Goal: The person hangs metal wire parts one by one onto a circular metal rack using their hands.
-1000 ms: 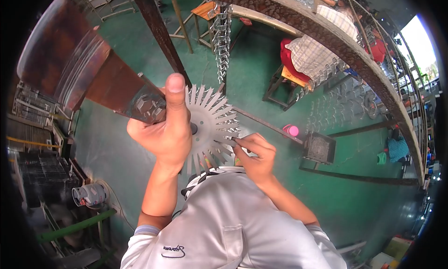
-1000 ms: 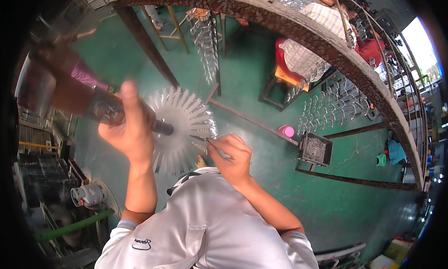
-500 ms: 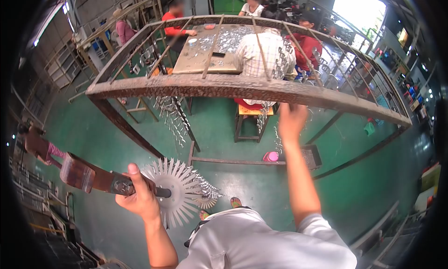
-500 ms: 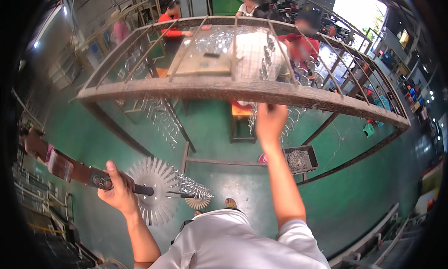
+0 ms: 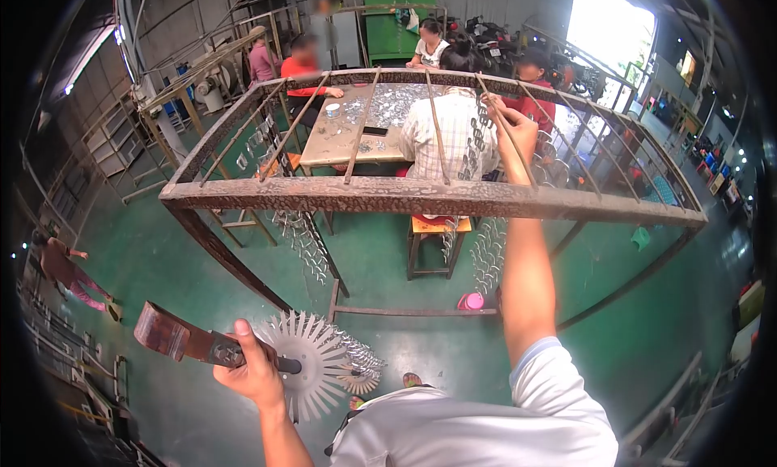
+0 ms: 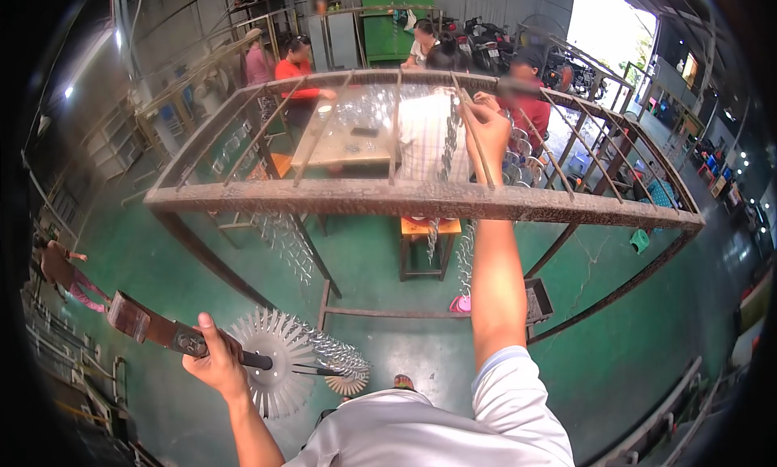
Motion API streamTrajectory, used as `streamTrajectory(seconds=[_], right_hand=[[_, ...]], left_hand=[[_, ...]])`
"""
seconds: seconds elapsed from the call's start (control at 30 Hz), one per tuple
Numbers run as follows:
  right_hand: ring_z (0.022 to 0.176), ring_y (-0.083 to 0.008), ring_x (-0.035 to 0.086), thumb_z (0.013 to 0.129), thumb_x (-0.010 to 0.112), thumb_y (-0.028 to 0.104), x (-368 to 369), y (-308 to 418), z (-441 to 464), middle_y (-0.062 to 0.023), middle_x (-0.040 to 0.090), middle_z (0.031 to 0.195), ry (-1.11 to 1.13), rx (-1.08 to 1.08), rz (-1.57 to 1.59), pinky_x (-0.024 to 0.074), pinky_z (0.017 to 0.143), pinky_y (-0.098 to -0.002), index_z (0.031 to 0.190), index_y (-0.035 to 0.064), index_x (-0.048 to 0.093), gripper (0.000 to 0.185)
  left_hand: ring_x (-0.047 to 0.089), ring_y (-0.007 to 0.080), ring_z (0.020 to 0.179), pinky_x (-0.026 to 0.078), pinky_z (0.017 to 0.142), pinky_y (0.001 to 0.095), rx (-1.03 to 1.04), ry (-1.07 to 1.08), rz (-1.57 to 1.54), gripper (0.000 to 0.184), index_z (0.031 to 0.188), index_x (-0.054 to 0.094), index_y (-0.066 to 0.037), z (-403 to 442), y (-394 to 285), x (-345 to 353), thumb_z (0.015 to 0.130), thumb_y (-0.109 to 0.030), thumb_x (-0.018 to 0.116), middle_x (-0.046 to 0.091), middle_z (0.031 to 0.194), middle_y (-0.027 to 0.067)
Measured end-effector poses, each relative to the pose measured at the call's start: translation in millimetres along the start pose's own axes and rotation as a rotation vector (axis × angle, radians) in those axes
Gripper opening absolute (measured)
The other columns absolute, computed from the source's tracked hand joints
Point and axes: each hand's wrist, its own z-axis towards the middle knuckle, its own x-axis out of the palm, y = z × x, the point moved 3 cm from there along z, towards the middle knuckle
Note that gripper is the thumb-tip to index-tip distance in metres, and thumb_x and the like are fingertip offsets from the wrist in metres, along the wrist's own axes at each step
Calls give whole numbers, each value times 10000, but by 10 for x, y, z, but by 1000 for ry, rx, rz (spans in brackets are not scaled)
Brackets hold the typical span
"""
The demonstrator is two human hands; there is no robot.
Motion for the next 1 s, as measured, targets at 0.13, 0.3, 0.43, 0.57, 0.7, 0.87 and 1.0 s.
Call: streamTrajectory(seconds=[0.13, 0.3, 0.43, 0.57, 0.7, 0.87, 1.0], right_hand=[[789, -119, 669, 883, 760, 168, -38, 276, -148, -152, 767, 860, -169, 23, -2, 518, 739, -282, 991, -58, 757, 251], [767, -119, 667, 874, 774, 153, -86, 219, -326, -131, 758, 836, -224, 89, 24, 521, 727, -279, 977, -58, 761, 235], [722, -122, 637, 873, 782, 149, -173, 452, -696, -82, 708, 763, -205, 174, -8, 515, 701, -298, 930, -63, 750, 222], [693, -118, 593, 890, 778, 173, -201, 709, -1163, -54, 682, 761, -189, -107, -91, 478, 684, -279, 963, -53, 745, 239], [758, -130, 603, 873, 778, 96, -250, 1012, -1738, -72, 685, 826, -167, -17, -158, 486, 738, -290, 892, -49, 725, 155], [753, -135, 528, 932, 694, 9, -323, 1221, -2380, -46, 604, 815, 127, 169, -69, 453, 719, -270, 909, -83, 708, 95], [801, -172, 548, 949, 670, 16, -391, 1142, -2843, -91, 598, 850, 224, 174, -63, 470, 753, -297, 954, -144, 676, 160]], left_hand=[[386, 48, 389, 266, 380, 235, -6, -17, 8, 435, 632, 452, -88, 7, 1, -2, 1000, -187, 662, 438, 476, -29], [385, 47, 393, 260, 384, 238, -11, -18, 15, 432, 633, 453, -90, 18, 6, 10, 1001, -183, 660, 439, 476, -30], [388, 49, 393, 265, 385, 241, -2, -16, 14, 428, 635, 454, -90, 30, 29, 10, 1000, -177, 660, 442, 477, -30], [401, 53, 396, 283, 389, 240, -17, -27, 13, 415, 642, 468, -79, 53, 11, 32, 997, -172, 662, 463, 482, -20], [378, 41, 393, 273, 373, 232, 5, -70, 112, 390, 663, 494, -97, 126, 38, 1, 1001, -198, 661, 446, 510, -49], [449, 40, 522, 346, 481, 244, 139, -82, 286, 291, 697, 602, -94, 61, -105, -38, 933, -180, 750, 536, 615, -75], [424, 25, 466, 323, 422, 266, 171, 48, 146, 164, 893, 731, 14, 140, -25, 60, 917, -146, 756, 522, 536, -24]])
